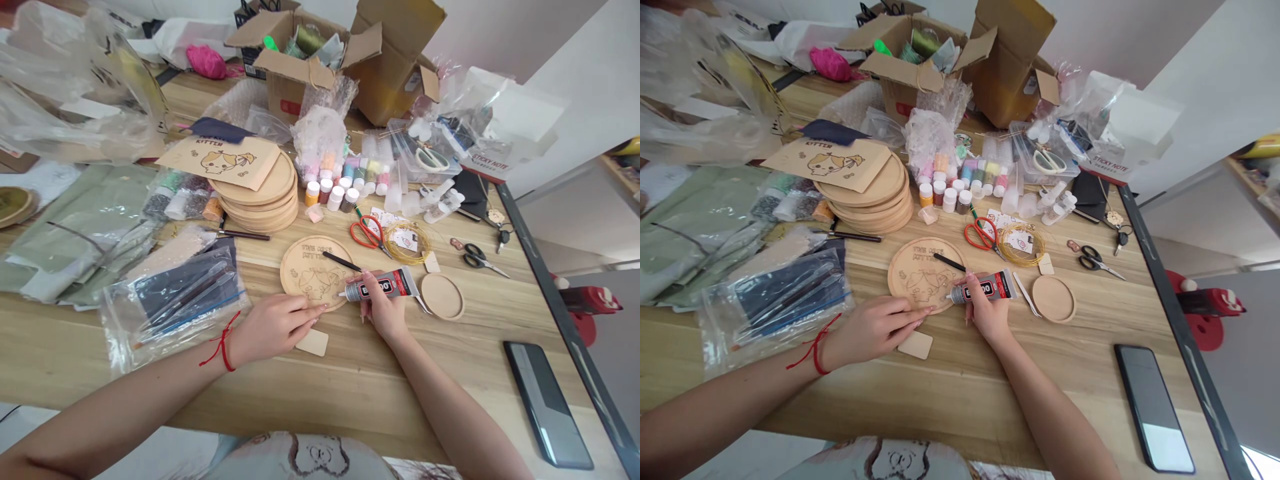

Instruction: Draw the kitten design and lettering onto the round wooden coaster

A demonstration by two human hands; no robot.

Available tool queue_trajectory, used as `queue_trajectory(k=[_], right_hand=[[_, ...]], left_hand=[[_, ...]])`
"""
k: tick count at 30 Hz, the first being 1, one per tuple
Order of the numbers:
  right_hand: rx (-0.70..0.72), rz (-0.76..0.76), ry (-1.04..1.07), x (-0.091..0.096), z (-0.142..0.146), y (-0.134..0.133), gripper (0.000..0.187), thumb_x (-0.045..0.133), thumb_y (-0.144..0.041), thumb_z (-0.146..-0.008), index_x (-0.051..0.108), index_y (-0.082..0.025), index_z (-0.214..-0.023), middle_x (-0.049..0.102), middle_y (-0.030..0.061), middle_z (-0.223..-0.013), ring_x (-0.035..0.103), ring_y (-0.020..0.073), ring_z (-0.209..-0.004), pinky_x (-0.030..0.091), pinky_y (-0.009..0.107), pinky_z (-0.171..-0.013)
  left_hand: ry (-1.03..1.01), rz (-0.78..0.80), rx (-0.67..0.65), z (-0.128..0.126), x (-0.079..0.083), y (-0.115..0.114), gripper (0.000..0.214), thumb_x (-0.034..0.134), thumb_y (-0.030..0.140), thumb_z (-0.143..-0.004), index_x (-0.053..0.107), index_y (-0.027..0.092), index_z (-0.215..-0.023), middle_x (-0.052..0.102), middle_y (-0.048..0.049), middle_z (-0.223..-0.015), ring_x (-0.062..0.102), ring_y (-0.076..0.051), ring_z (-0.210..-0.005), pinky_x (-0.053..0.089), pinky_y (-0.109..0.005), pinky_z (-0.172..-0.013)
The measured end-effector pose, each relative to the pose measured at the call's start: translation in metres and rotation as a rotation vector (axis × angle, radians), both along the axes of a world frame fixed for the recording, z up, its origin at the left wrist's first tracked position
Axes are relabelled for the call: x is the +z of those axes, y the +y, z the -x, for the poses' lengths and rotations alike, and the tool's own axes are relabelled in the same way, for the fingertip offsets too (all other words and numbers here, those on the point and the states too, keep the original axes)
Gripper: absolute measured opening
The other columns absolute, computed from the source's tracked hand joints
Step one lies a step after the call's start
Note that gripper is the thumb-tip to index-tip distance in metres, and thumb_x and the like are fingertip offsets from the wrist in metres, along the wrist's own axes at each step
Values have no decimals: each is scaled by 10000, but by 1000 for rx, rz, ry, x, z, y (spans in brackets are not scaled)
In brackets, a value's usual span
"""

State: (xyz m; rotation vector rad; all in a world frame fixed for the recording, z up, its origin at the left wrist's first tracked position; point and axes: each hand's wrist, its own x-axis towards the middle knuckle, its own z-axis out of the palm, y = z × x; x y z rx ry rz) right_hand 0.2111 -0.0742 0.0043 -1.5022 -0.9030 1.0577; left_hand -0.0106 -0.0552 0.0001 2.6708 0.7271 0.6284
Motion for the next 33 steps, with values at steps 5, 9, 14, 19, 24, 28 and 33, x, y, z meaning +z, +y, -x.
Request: queue_trajectory(k=[5, 9, 14, 19, 24, 28, 33], right_hand=[[2, 8, -15, -3, -1, -1, 427, 609, -578, -826, 664, -163, -741, 643, 1, -533, 412, 79, -250, 268, 212, -224], [8, 6, -19, -2, -1, 0, 431, 611, -585, -823, 652, -166, -728, 643, 3, -527, 417, 82, -254, 269, 216, -230], [43, -2, -10, 0, -1, -1, 417, 597, -567, -848, 643, -168, -734, 496, -54, -351, 379, 89, -234, 261, 204, -241], [54, 18, -17, 1, -1, -1, 453, 589, -595, -840, 662, -157, -753, 502, -45, -344, 378, 91, -228, 258, 204, -239], [60, 16, -30, 2, 0, -1, 477, 592, -610, -828, 695, -147, -775, 506, -42, -352, 380, 89, -238, 271, 205, -242], [76, 26, -27, 1, -1, -1, 495, 571, -606, -847, 704, -134, -786, 505, -40, -349, 375, 78, -233, 270, 190, -246], [80, 28, -31, 1, -1, -1, 498, 571, -617, -838, 703, -139, -787, 502, -42, -344, 380, 82, -236, 271, 190, -246]], left_hand=[[-7, 6, -1, 0, -1, 0, 251, 477, 223, -982, 682, 212, -1127, 620, -14, -770, 594, -125, -700, 476, -254, -618], [-14, 6, -1, 0, -2, 0, 253, 476, 220, -984, 679, 210, -1133, 624, -16, -776, 600, -121, -708, 477, -250, -620], [1, 8, -2, 0, 0, 0, 256, 472, 219, -985, 676, 213, -1141, 628, -14, -771, 596, -120, -695, 467, -247, -616], [-7, 4, -1, 0, -1, 0, 254, 479, 222, -983, 675, 209, -1145, 627, -19, -776, 601, -125, -708, 475, -254, -628], [-7, 9, -4, 0, -1, 0, 261, 474, 217, -984, 674, 207, -1152, 631, -21, -788, 606, -130, -712, 483, -263, -626], [-11, 20, -9, 0, -1, 0, 256, 486, 214, -978, 673, 206, -1154, 637, -23, -805, 616, -135, -733, 495, -268, -643], [-14, 20, -5, 0, 0, 0, 254, 486, 212, -977, 674, 208, -1148, 632, -21, -792, 610, -127, -719, 496, -256, -637]])
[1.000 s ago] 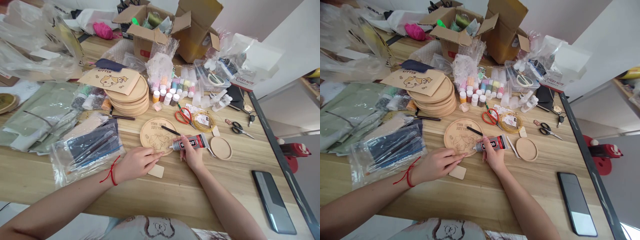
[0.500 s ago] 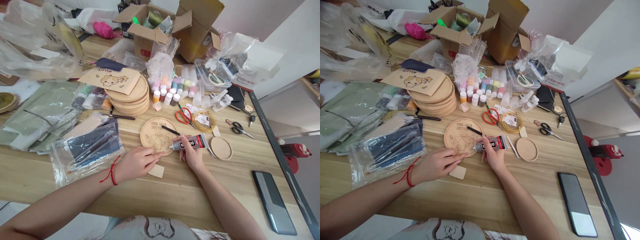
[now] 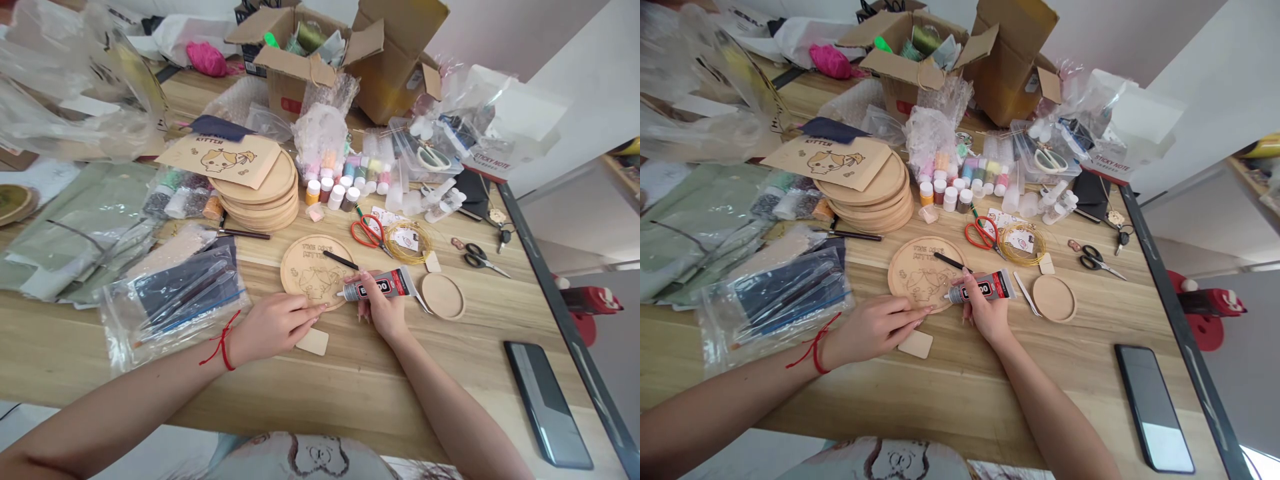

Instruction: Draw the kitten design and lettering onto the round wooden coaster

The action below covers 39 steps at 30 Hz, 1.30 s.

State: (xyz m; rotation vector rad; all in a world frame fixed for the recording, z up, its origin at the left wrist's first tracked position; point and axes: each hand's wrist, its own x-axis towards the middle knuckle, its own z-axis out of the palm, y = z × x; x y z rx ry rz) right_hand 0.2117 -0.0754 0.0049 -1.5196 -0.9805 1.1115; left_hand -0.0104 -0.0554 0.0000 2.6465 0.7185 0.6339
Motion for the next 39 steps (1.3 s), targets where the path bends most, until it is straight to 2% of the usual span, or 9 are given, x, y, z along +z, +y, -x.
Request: queue_trajectory(k=[5, 10, 17, 22, 35, 37, 39], right_hand=[[-18, 7, 0, 1, 1, 0, 479, 601, -621, -811, 685, -154, -748, 498, -45, -343, 373, 84, -239, 272, 201, -243], [-9, 15, 16, -1, -1, 0, 452, 601, -597, -825, 669, -161, -725, 568, -24, -415, 398, 84, -246, 276, 210, -240], [-37, -1, 43, -4, -1, 0, 438, 632, -587, -801, 653, -156, -723, 738, 58, -684, 424, 73, -250, 296, 223, -218], [-50, -8, 65, -5, -1, 0, 421, 639, -573, -801, 634, -158, -731, 769, 88, -824, 437, 66, -255, 310, 225, -215], [-37, -40, 58, -5, -1, 0, 404, 613, -542, -845, 644, -152, -749, 758, 83, -791, 447, 62, -268, 305, 207, -232], [-39, -47, 54, -5, -1, 0, 406, 610, -546, -847, 648, -153, -753, 740, 62, -712, 445, 66, -266, 308, 204, -236], [-30, -44, 34, -6, -2, 0, 413, 597, -548, -858, 659, -152, -754, 661, 13, -525, 418, 73, -246, 293, 196, -234]], left_hand=[[-8, -9, 0, 0, 0, 0, 248, 485, 215, -978, 678, 207, -1133, 634, -19, -791, 611, -130, -723, 495, -259, -639], [1, -11, 1, 0, -1, 0, 255, 485, 213, -978, 670, 211, -1154, 630, -15, -787, 605, -127, -710, 484, -257, -626], [7, -9, 6, 0, 0, 0, 260, 480, 220, -978, 675, 213, -1151, 628, -19, -786, 608, -130, -724, 494, -257, -643], [12, -7, -3, 0, -1, 0, 260, 481, 207, -979, 673, 210, -1154, 633, -21, -791, 611, -137, -724, 487, -265, -643], [-1, -17, -5, 1, -2, 0, 262, 476, 212, -984, 671, 201, -1159, 634, -19, -790, 602, -132, -710, 476, -266, -628], [-4, -12, -7, 1, -2, 0, 259, 480, 211, -982, 670, 202, -1158, 637, -19, -796, 604, -131, -719, 474, -264, -633], [-1, -10, -8, 1, -2, 1, 258, 481, 211, -982, 667, 208, -1161, 637, -14, -797, 605, -131, -722, 472, -265, -636]])
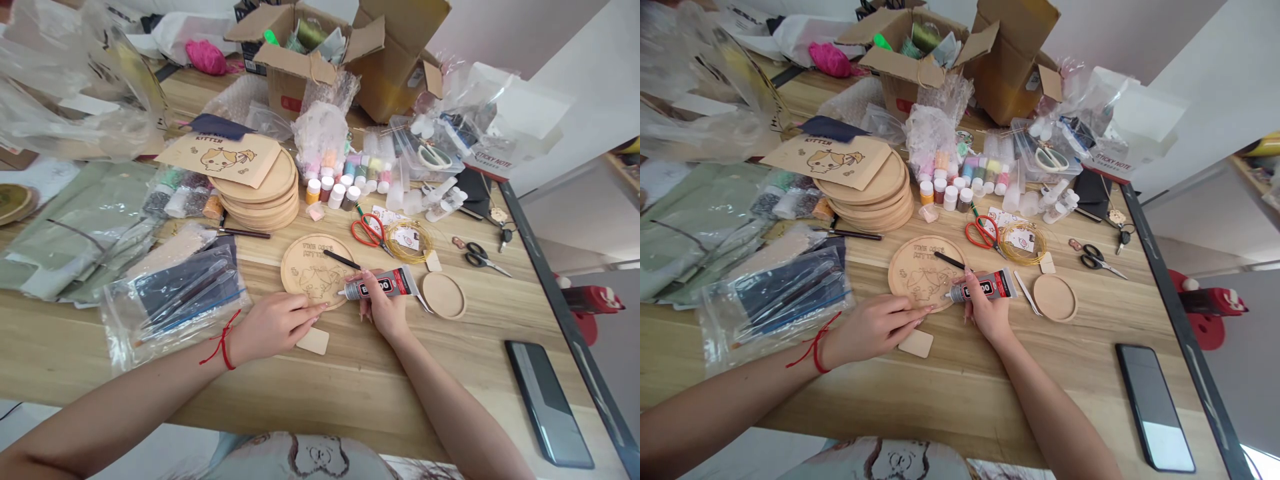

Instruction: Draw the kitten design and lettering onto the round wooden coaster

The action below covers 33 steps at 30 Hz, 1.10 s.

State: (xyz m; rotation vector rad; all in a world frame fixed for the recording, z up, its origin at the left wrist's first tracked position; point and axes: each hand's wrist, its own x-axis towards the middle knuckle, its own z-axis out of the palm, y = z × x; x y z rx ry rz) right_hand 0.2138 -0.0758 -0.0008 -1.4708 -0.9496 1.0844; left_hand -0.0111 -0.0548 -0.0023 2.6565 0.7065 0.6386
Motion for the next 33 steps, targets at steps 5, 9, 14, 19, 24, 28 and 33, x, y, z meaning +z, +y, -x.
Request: queue_trajectory(k=[5, 9, 14, 19, 24, 28, 33], right_hand=[[24, -1, 7, 0, -2, -2, 432, 576, -548, -876, 679, -143, -765, 513, -43, -352, 389, 73, -227, 279, 172, -240], [54, 7, -2, 0, -2, -2, 440, 584, -556, -867, 689, -138, -778, 550, -29, -385, 409, 70, -238, 290, 168, -245], [79, 9, -38, -1, -3, -1, 449, 573, -564, -872, 703, -140, -799, 533, -36, -374, 405, 72, -241, 300, 172, -255], [79, 12, -28, -2, -2, -1, 447, 585, -564, -862, 702, -139, -790, 558, -28, -406, 414, 68, -250, 305, 172, -257], [71, 38, -26, 4, 0, 0, 468, 597, -589, -836, 677, -137, -747, 509, -42, -356, 397, 70, -243, 291, 170, -248], [74, 45, -34, 4, 0, 0, 471, 596, -592, -835, 679, -134, -763, 537, -32, -376, 402, 70, -246, 293, 173, -250], [99, 41, -38, 0, -3, -1, 460, 581, -577, -857, 695, -133, -819, 539, -33, -380, 417, 78, -255, 308, 179, -265]], left_hand=[[-2, -1, -3, 0, -1, 0, 255, 483, 211, -981, 664, 211, -1161, 637, -9, -801, 604, -133, -723, 473, -268, -643], [-6, 2, -3, 1, -2, 0, 256, 486, 208, -978, 664, 211, -1163, 642, -10, -811, 604, -133, -724, 471, -268, -639], [3, -5, -3, 0, -2, 0, 253, 491, 206, -975, 666, 211, -1157, 637, -10, -802, 601, -134, -714, 464, -269, -629], [2, -6, 1, 0, -2, 0, 254, 489, 205, -975, 666, 207, -1157, 631, -12, -789, 600, -132, -713, 466, -264, -637], [8, -10, -3, 1, -3, 0, 257, 495, 205, -972, 659, 209, -1170, 630, -10, -799, 599, -127, -710, 472, -267, -632], [15, -15, -2, 1, -2, 0, 262, 493, 215, -975, 655, 212, -1180, 634, -12, -810, 603, -131, -717, 474, -271, -630], [10, -6, 4, 0, -1, 0, 267, 489, 213, -977, 657, 217, -1184, 639, -15, -811, 607, -132, -726, 475, -268, -645]])
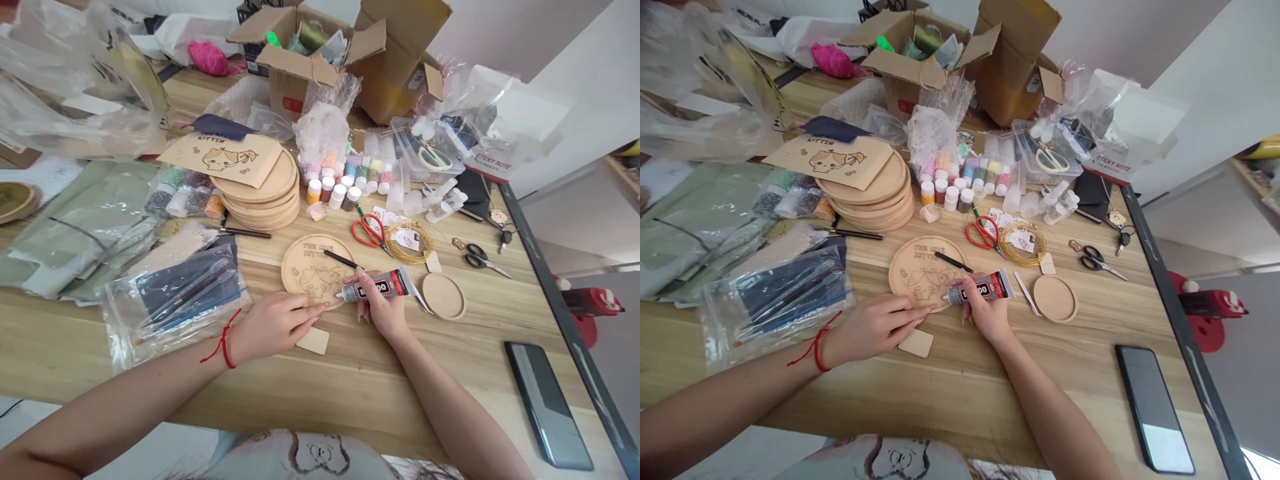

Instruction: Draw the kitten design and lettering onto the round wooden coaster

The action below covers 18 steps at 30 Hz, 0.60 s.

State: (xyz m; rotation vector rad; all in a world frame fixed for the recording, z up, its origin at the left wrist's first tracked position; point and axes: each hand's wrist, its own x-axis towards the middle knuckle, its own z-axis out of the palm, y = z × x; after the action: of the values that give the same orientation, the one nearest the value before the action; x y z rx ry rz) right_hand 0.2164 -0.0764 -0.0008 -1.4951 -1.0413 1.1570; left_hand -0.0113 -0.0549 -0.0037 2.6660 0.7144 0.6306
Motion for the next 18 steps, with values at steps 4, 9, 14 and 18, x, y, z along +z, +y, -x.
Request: queue_trajectory(k=[4, 9, 14, 18], right_hand=[[8, -18, -18, 0, 0, 0, 454, 575, -574, -865, 702, -141, -818, 552, -26, -393, 408, 77, -252, 310, 187, -267], [-12, -38, -13, 0, 0, 0, 447, 569, -560, -876, 706, -139, -812, 526, -35, -368, 405, 77, -248, 300, 182, -265], [0, -30, -13, -1, 0, 0, 448, 570, -555, -876, 710, -134, -820, 545, -29, -385, 403, 70, -252, 302, 178, -271], [-7, -9, -3, -1, 0, -1, 452, 574, -567, -864, 705, -139, -805, 519, -38, -365, 400, 79, -247, 292, 185, -259]], left_hand=[[13, 3, -1, 0, -1, 0, 273, 487, 211, -975, 657, 220, -1188, 629, -15, -802, 602, -136, -716, 474, -271, -633], [20, 6, -2, 1, -2, 0, 271, 494, 215, -972, 656, 223, -1188, 630, -15, -808, 605, -140, -732, 477, -272, -641], [15, 11, -1, 1, -2, 0, 280, 502, 209, -966, 648, 226, -1204, 632, -15, -813, 607, -136, -736, 479, -266, -652], [21, 20, -2, 1, -1, 0, 274, 496, 212, -968, 656, 227, -1190, 633, -18, -811, 607, -137, -733, 483, -266, -651]])
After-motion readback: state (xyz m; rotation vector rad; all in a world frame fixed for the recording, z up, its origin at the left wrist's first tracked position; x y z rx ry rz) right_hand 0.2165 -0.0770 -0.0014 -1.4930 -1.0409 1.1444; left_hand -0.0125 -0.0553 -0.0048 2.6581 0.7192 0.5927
